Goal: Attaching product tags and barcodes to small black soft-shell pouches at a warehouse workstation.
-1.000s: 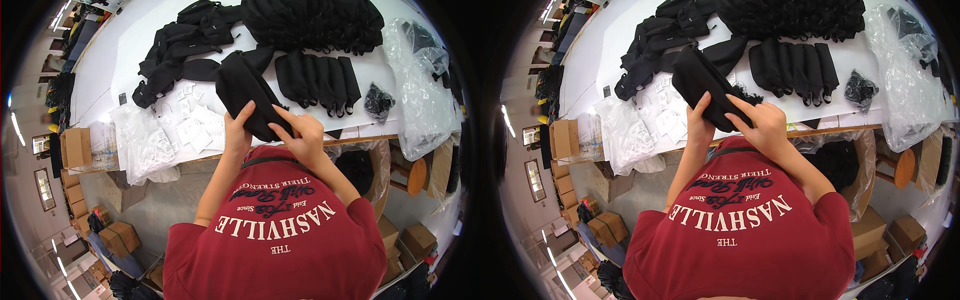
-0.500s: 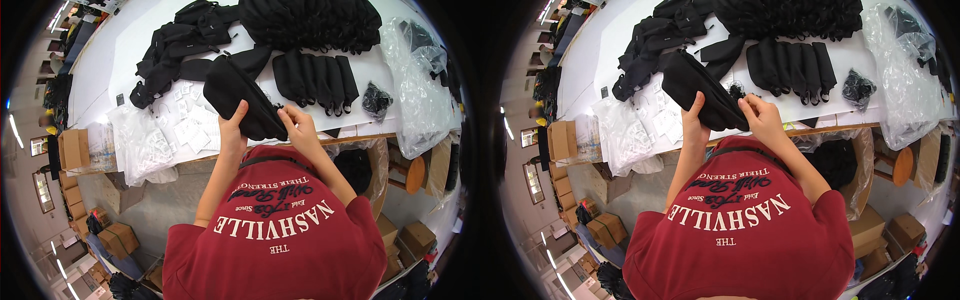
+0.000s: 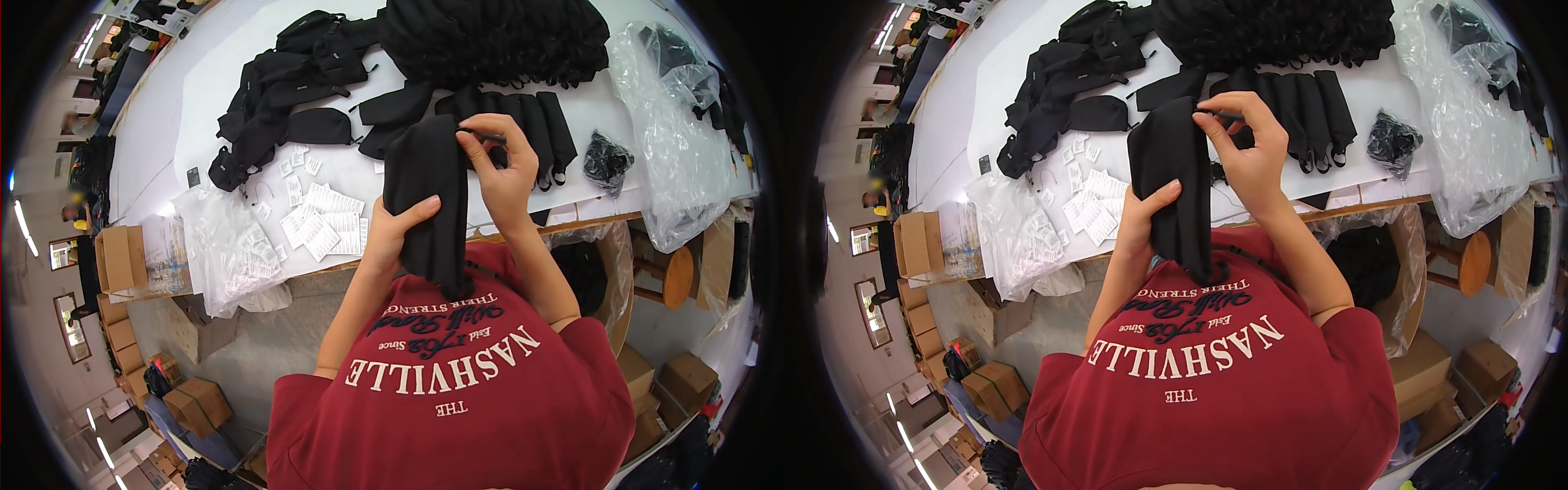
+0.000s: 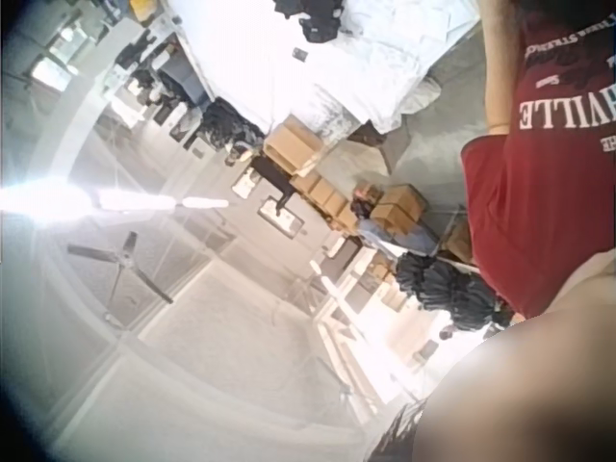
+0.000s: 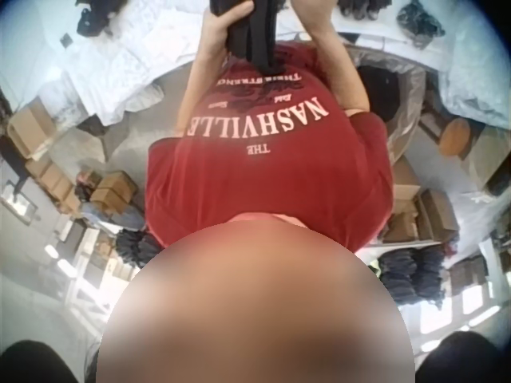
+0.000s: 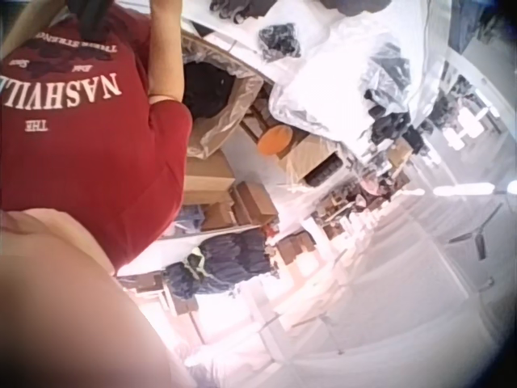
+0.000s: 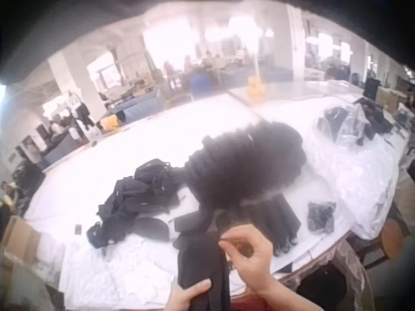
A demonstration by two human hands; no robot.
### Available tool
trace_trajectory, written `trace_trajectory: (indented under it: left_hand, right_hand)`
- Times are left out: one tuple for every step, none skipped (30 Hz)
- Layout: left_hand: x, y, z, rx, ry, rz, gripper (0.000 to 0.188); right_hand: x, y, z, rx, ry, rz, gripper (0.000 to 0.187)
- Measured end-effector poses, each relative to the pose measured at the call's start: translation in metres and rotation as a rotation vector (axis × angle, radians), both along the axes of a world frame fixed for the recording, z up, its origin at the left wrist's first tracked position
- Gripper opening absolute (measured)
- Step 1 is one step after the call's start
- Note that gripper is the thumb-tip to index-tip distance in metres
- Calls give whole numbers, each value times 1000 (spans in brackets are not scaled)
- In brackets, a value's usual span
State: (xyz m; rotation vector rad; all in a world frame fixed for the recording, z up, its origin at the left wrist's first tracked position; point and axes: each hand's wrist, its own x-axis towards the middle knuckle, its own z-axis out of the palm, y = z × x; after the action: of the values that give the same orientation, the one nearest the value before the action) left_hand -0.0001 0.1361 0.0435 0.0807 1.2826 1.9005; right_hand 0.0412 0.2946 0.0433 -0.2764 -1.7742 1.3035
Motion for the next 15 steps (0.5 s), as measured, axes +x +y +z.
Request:
trace_trajectory:
  left_hand:
    - [1, 2, -1, 0, -12, 45, 37]
    - [2, 4, -1, 0, -25, 91, 35]
    - [0, 4, -2, -2, -27, 94, 35]
    - [-2, 4, -4, 61, -122, 117, 32]
    - [-5, 4, -6, 124, -217, 141, 29]
    - [-12, 2, -13, 187, -327, 148, 26]
    - [-16, -1, -18, 192, -267, 146, 26]
    - [-21, -2, -22, 205, -271, 175, 27]
    - [-25, -2, -22, 216, -276, 205, 27]
    - [-32, -5, -25, 249, -279, 194, 26]
    - [-37, -8, -26, 269, -283, 189, 26]
    - [-40, -12, -27, 285, -286, 187, 25]
    - [-41, -14, -28, 301, -289, 184, 25]
    - [-40, -14, -27, 298, -292, 188, 25]
    - [-40, -13, -26, 275, -269, 210, 26]
  right_hand:
    - [2, -1, 0, 0, -1, 4, 12]
    - [5, -3, 2, 31, -35, 30, 12]
    - [7, -5, 2, 61, -69, 57, 12]
    - [9, -6, 2, 123, -65, 78, 13]
    - [13, -8, 2, 164, -100, 139, 13]
    - [17, -11, 6, 165, -119, 195, 12]
    - [23, -15, 9, 164, -138, 252, 11]
    - [27, -19, 9, 87, -165, 350, 12]
    - [32, -22, 11, 82, -169, 353, 12]
    - [37, -24, 13, 111, -200, 444, 13]
    - [40, -26, 14, 141, -230, 534, 15]
    - [41, -27, 14, 125, -240, 561, 15]
    - [42, -27, 14, 121, -244, 564, 15]
    - [42, -25, 14, 120, -251, 596, 15]
    - [42, -24, 15, 122, -258, 625, 15]
